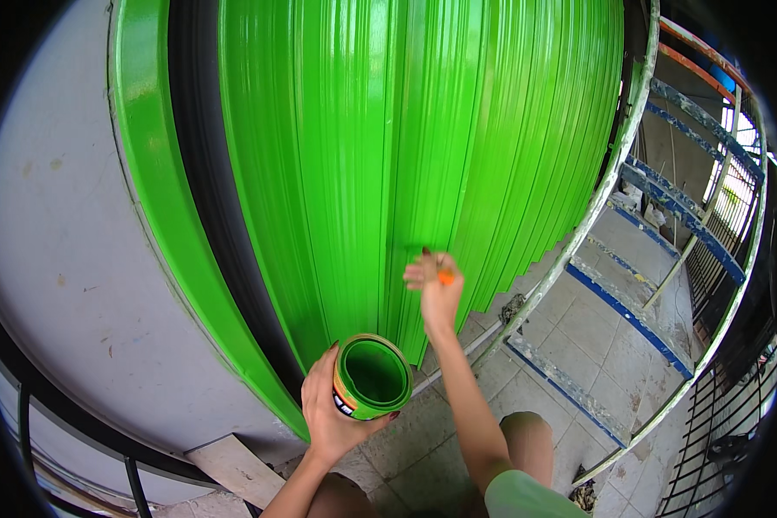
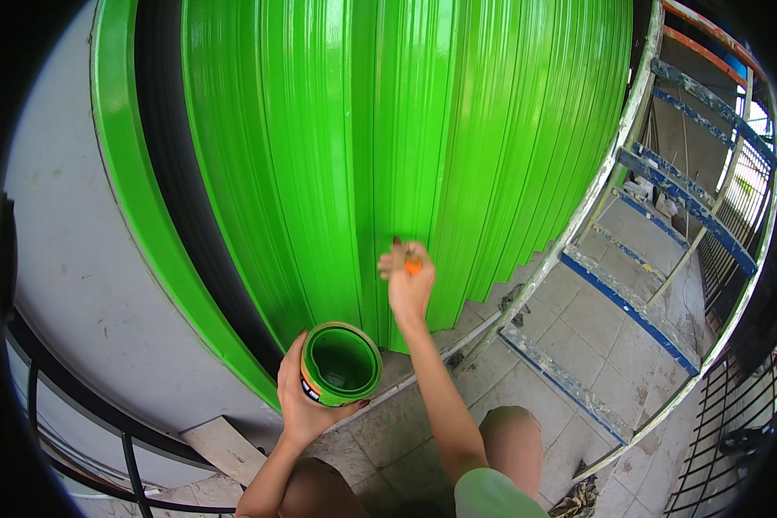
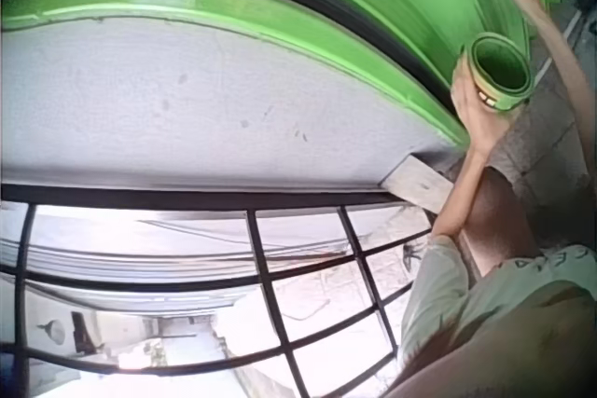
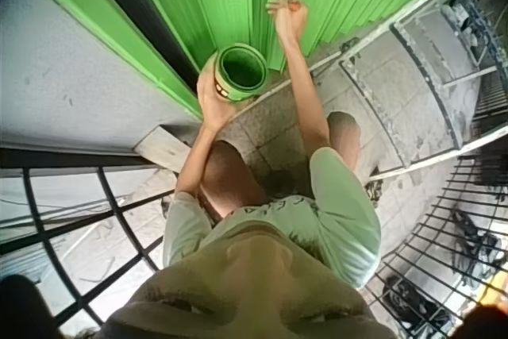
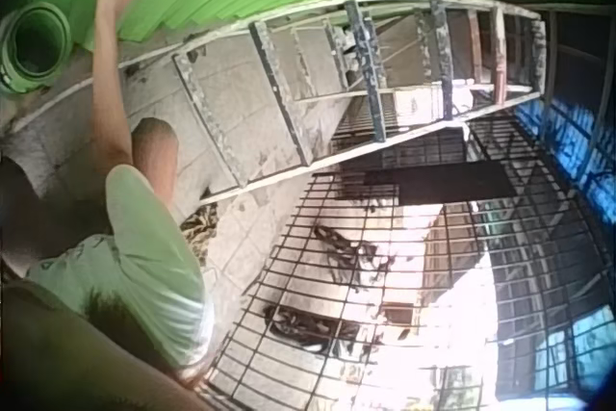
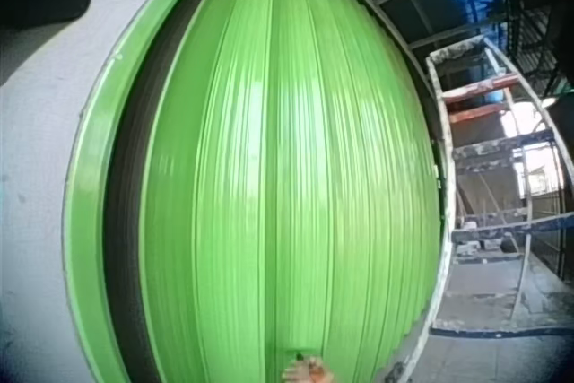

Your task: The person paints a corrugated metal wall with green paint using a brush.

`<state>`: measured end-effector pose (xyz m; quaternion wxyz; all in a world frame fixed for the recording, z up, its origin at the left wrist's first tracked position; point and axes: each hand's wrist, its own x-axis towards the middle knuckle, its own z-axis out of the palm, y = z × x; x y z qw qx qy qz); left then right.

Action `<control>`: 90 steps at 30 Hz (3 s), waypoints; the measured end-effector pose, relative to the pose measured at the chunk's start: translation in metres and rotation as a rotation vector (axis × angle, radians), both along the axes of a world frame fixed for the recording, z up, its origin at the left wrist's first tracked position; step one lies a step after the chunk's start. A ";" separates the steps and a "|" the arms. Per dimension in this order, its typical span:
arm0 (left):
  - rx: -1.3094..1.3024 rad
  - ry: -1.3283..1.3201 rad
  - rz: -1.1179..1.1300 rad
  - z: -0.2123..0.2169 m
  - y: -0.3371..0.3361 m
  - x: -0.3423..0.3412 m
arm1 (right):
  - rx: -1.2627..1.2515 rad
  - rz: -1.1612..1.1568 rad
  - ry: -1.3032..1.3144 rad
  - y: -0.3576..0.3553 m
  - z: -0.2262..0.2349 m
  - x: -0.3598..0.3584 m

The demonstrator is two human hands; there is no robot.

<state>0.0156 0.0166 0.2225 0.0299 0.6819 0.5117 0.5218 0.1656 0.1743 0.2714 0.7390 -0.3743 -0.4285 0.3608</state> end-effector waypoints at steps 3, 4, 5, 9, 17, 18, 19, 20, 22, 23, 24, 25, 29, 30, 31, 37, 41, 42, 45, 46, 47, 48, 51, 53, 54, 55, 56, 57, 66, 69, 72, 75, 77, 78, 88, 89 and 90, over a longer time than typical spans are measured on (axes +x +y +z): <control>-0.001 0.007 -0.014 0.001 0.000 0.002 | 0.251 -0.030 -0.008 0.005 0.093 0.003; 0.001 0.008 -0.010 0.000 0.000 0.002 | 0.360 -0.050 -0.015 0.005 0.120 0.001; -0.007 -0.008 -0.023 0.001 -0.001 0.002 | 0.473 -0.072 -0.025 0.005 0.146 0.002; -0.005 -0.042 -0.051 0.001 -0.003 0.006 | 0.566 -0.079 -0.059 0.013 0.173 0.015; 0.024 -0.016 -0.043 0.008 -0.008 0.007 | 0.179 -0.203 -0.300 0.001 -0.013 0.019; 0.033 0.020 -0.029 0.008 -0.008 0.005 | 0.182 -0.197 -0.298 -0.006 -0.016 0.016; 0.036 0.022 -0.023 0.008 -0.009 0.004 | 0.043 -0.116 -0.247 -0.011 -0.018 0.013; 0.027 0.003 -0.021 0.008 -0.011 0.004 | -0.096 -0.035 -0.198 -0.015 -0.017 0.010; 0.021 -0.022 -0.039 0.008 -0.012 0.005 | -0.056 -0.066 -0.213 -0.007 0.013 0.012; 0.016 0.007 -0.042 0.009 -0.010 0.009 | -0.029 -0.089 -0.219 0.004 0.033 0.017; 0.019 0.027 -0.045 0.009 -0.010 0.010 | 0.026 -0.104 -0.227 0.009 0.061 0.017; 0.020 0.026 -0.046 0.009 -0.011 0.010 | 0.082 -0.115 -0.235 0.013 0.095 0.016; 0.036 -0.003 -0.063 0.006 -0.013 0.009 | 0.541 -0.330 -0.282 0.018 0.215 0.004; 0.045 -0.009 -0.073 0.005 -0.013 0.010 | 0.544 -0.331 -0.284 0.016 0.232 0.002; 0.047 -0.010 -0.071 0.005 -0.013 0.009 | 0.560 -0.281 -0.229 0.014 0.245 0.000; 0.035 -0.035 -0.053 0.011 -0.015 0.008 | 0.356 -0.199 -0.268 0.033 0.148 0.000; 0.035 -0.022 -0.048 0.013 -0.016 0.009 | 0.053 -0.132 -0.353 0.007 0.047 0.010; 0.036 -0.020 -0.044 0.012 -0.016 0.009 | 0.051 -0.130 -0.352 0.000 0.039 0.009; 0.028 -0.025 -0.049 0.013 -0.017 0.010 | -0.087 -0.119 -0.295 -0.007 0.037 0.003; 0.025 -0.023 -0.050 0.012 -0.018 0.009 | -0.044 -0.128 -0.281 -0.001 0.051 -0.002; 0.031 -0.023 -0.062 0.012 -0.018 0.008 | 0.000 -0.137 -0.267 0.006 0.067 -0.007; 0.037 -0.026 -0.073 0.012 -0.017 0.008 | 0.048 -0.139 -0.257 0.009 0.090 -0.013; 0.064 0.022 -0.064 0.011 -0.017 0.007 | 0.254 -0.229 -0.269 0.028 0.170 -0.021; 0.068 0.014 -0.059 0.012 -0.018 0.007 | 0.495 -0.401 -0.265 0.030 0.216 -0.022; 0.069 0.007 -0.058 0.012 -0.019 0.006 | 0.494 -0.398 -0.268 0.025 0.227 -0.021; 0.069 0.005 -0.052 0.012 -0.020 0.004 | 0.498 -0.295 -0.199 0.022 0.238 -0.020; 0.073 0.006 -0.047 0.011 -0.020 0.003 | 0.500 -0.193 -0.129 0.018 0.242 -0.021; 0.079 0.006 -0.046 0.012 -0.021 0.003 | 0.501 -0.192 -0.132 0.024 0.234 -0.020; 0.067 0.004 -0.063 0.014 -0.023 0.001 | 0.251 -0.283 -0.316 0.020 0.024 -0.014; 0.082 0.019 -0.056 0.013 -0.022 0.002 | 0.097 -0.247 -0.304 0.008 0.000 -0.010; 0.079 0.016 -0.062 0.016 -0.023 0.003 | 0.007 -0.232 -0.335 0.009 0.025 -0.013; 0.055 0.023 -0.054 0.014 -0.024 0.002 | 0.141 -0.269 -0.360 0.021 0.097 -0.021; 0.054 0.023 -0.062 0.013 -0.024 0.003 | 0.358 -0.342 -0.334 0.029 0.153 -0.022; 0.057 0.022 -0.069 0.014 -0.023 0.004 | 0.470 -0.361 -0.290 0.026 0.181 -0.022; 0.048 -0.011 -0.099 0.015 -0.025 0.002 | 0.449 -0.471 -0.466 0.024 0.079 -0.016; 0.045 -0.011 -0.097 0.015 -0.024 0.002 | 0.389 -0.472 -0.486 0.022 0.053 -0.016; 0.039 -0.012 -0.094 0.015 -0.025 0.002 | 0.327 -0.471 -0.506 0.016 0.030 -0.016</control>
